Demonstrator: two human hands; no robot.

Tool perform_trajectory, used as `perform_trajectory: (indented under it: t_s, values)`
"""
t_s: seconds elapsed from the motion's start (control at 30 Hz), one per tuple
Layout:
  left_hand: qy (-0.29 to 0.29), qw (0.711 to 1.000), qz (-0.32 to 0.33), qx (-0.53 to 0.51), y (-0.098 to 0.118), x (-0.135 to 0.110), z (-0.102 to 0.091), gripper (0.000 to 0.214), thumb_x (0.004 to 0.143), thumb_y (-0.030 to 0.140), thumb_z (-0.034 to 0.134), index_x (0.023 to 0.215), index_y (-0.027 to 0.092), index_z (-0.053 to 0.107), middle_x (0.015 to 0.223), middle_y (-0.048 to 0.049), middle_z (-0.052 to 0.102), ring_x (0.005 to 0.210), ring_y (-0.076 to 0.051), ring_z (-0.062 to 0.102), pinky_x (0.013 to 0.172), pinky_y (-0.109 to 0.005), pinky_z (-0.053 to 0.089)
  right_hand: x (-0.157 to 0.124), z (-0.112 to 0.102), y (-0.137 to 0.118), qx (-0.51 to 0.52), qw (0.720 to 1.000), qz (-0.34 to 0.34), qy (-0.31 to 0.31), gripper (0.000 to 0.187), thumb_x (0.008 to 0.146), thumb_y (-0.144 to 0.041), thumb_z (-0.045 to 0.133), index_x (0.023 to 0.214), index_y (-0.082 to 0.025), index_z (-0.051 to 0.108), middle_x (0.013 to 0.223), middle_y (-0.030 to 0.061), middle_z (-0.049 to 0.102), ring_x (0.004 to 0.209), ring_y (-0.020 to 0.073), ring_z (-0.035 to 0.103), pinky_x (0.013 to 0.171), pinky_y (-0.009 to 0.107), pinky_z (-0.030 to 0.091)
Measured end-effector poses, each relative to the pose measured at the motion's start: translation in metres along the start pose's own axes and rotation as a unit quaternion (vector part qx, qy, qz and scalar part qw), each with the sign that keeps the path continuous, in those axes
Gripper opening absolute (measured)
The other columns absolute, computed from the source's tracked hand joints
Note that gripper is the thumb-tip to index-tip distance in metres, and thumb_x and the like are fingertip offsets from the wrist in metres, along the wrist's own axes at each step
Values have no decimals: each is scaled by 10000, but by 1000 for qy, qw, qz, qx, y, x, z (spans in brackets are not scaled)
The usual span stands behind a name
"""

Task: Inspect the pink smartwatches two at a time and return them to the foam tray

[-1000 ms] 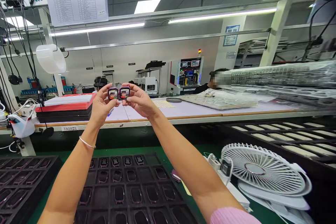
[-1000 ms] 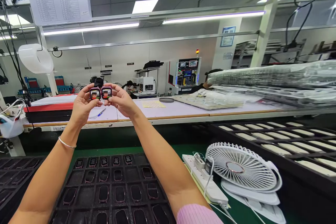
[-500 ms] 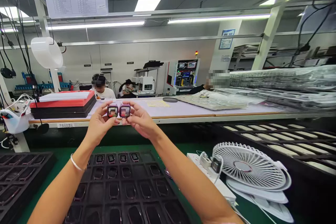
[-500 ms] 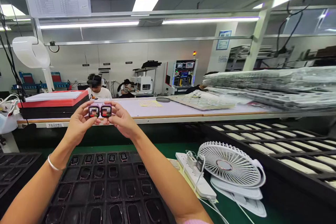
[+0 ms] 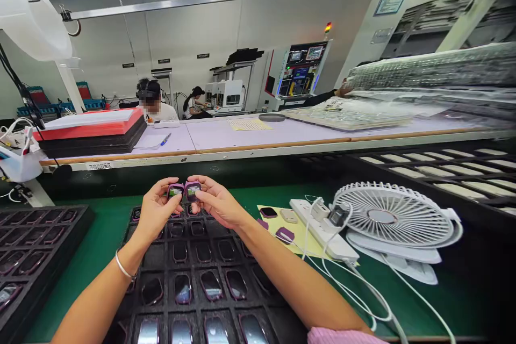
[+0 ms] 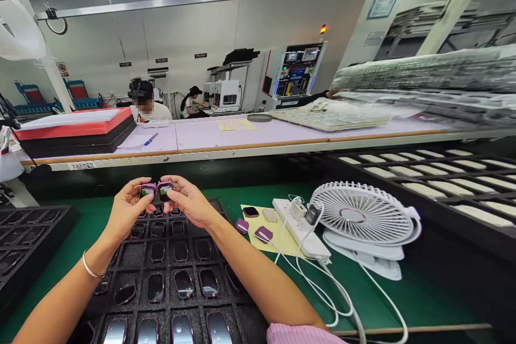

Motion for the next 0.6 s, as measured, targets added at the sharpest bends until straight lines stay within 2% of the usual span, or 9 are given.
perform_trajectory:
  t_s: [0.23, 0.47, 0.6]
  values:
    - [-20, 1000, -14, -4, -6, -9, 6, 462, 738, 267, 723, 1170, 178, 585, 980, -43, 664, 605, -121, 684, 615, -286, 604, -8, -5, 6, -7, 1000, 6, 7, 410, 762, -220, 745, 1146, -219, 600, 912, 5, 649, 626, 117, 629, 624, 278, 514]
    - [-23, 999, -22, 1, -14, -10, 5, 399, 804, 322, 676, 1170, 179, 609, 1009, -60, 671, 589, -121, 687, 586, -273, 595, -6, -12, 14, -15, 999, 6, 30, 304, 816, -326, 741, 1068, -214, 616, 864, -6, 639, 522, 82, 578, 527, 242, 481]
    - [-23, 999, -28, -3, -17, -9, 5, 418, 811, 350, 675, 1186, 181, 601, 1025, -63, 669, 601, -127, 695, 607, -286, 604, -7, -13, 13, -22, 999, 3, 36, 327, 802, -326, 760, 1075, -216, 618, 893, -3, 635, 540, 77, 582, 538, 237, 487]
Point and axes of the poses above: each hand's wrist, its own x-axis towards the middle knuckle, its own z-axis out of the palm, y = z × x, the point moved 9 cm from there along x, towards the middle knuckle
